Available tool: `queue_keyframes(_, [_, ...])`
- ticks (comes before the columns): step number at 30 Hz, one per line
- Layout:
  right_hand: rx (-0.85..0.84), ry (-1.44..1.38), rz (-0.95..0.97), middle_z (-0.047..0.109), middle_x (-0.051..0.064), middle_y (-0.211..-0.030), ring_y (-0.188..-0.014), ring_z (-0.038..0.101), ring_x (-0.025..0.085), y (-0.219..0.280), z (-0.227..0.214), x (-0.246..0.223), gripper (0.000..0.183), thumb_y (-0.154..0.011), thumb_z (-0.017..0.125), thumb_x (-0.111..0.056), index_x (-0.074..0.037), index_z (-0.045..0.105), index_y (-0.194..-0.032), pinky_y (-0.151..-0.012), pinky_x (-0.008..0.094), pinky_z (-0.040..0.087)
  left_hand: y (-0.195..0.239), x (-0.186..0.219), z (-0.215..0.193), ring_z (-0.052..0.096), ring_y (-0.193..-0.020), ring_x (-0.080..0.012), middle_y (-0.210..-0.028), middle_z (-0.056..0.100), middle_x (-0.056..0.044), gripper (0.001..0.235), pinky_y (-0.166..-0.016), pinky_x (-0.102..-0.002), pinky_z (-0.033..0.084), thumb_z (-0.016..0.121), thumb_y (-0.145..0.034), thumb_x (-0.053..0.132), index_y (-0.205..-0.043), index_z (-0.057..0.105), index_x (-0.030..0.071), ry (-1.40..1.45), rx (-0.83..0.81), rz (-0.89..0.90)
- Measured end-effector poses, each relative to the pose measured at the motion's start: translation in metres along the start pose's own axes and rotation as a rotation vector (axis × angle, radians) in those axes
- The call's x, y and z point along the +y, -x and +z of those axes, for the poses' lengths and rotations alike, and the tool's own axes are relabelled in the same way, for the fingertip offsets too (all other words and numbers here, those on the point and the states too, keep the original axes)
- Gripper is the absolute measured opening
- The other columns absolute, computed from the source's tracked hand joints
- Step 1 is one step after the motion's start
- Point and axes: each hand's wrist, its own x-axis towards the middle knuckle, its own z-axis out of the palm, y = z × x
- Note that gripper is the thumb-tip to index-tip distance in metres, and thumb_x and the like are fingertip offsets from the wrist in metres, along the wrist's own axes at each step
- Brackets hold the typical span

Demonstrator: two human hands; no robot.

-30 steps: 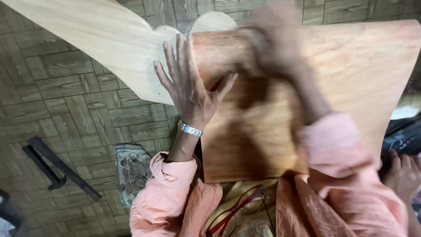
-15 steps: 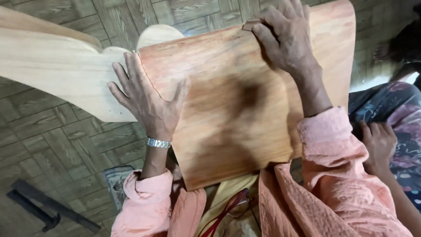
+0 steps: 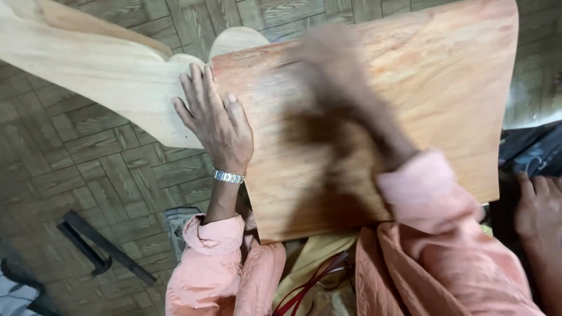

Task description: The person sits on the floor and sands a large, light-colored wooden piece resting on their lap using a small sanding block. They hold the wood steady with one hand while moving the sanding block back and forth across the surface.

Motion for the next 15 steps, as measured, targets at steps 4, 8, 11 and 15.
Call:
queue_keyframes(4, [0.162,-0.26,0.052,0.071,0.003,-0.107,-0.099,0.055,0.031,0.051,-0.071,0.026,0.016,-0.118,0.064,-0.018,-0.012,0.079,-0.113,-0.092,0.046,0.037,0.002,0.0,0.001,0.023,-0.162,-0.0348,-0.17,0.033,-0.012,0.052,-0.132,-0.059,0.009,0.036,-0.112,0.029,-0.161,0.036,0.009,0.046,0.004,-0.003])
queue_keyframes(8, [0.05,-0.099,0.165,0.056,0.002,-0.084,-0.079,0.047,0.025,0.019,-0.004,0.004,0.016,-0.099,0.06,-0.011,-0.018,0.06,-0.085,-0.073,0.043,0.037,-0.001,-0.004,0.008,0.028,-0.16,-0.0339,-0.169,0.036,-0.009,0.057,-0.13,-0.059,0.012,0.046,-0.109,0.028,-0.162,0.035,0.011,-0.024,0.019,-0.006])
queue_keyframes(11, [-0.049,-0.159,0.175,0.05,0.005,-0.09,-0.103,0.034,0.028,-0.031,-0.01,-0.059,0.008,-0.093,0.057,-0.019,-0.023,0.055,-0.086,-0.078,0.047,0.037,-0.003,-0.003,0.01,0.025,-0.16,-0.0323,-0.169,0.034,-0.008,0.056,-0.128,-0.057,0.01,0.038,-0.111,0.034,-0.162,0.035,0.012,-0.012,0.006,-0.018])
queue_keyframes(15, [0.151,-0.266,0.028,0.057,0.002,-0.103,-0.096,0.049,0.028,-0.035,-0.011,-0.073,0.012,-0.104,0.063,-0.039,-0.029,0.067,-0.108,-0.082,0.045,0.041,-0.003,-0.006,0.006,0.023,-0.159,-0.0335,-0.169,0.034,-0.009,0.054,-0.127,-0.059,0.009,0.042,-0.108,0.031,-0.16,0.04,0.017,0.028,-0.019,-0.044])
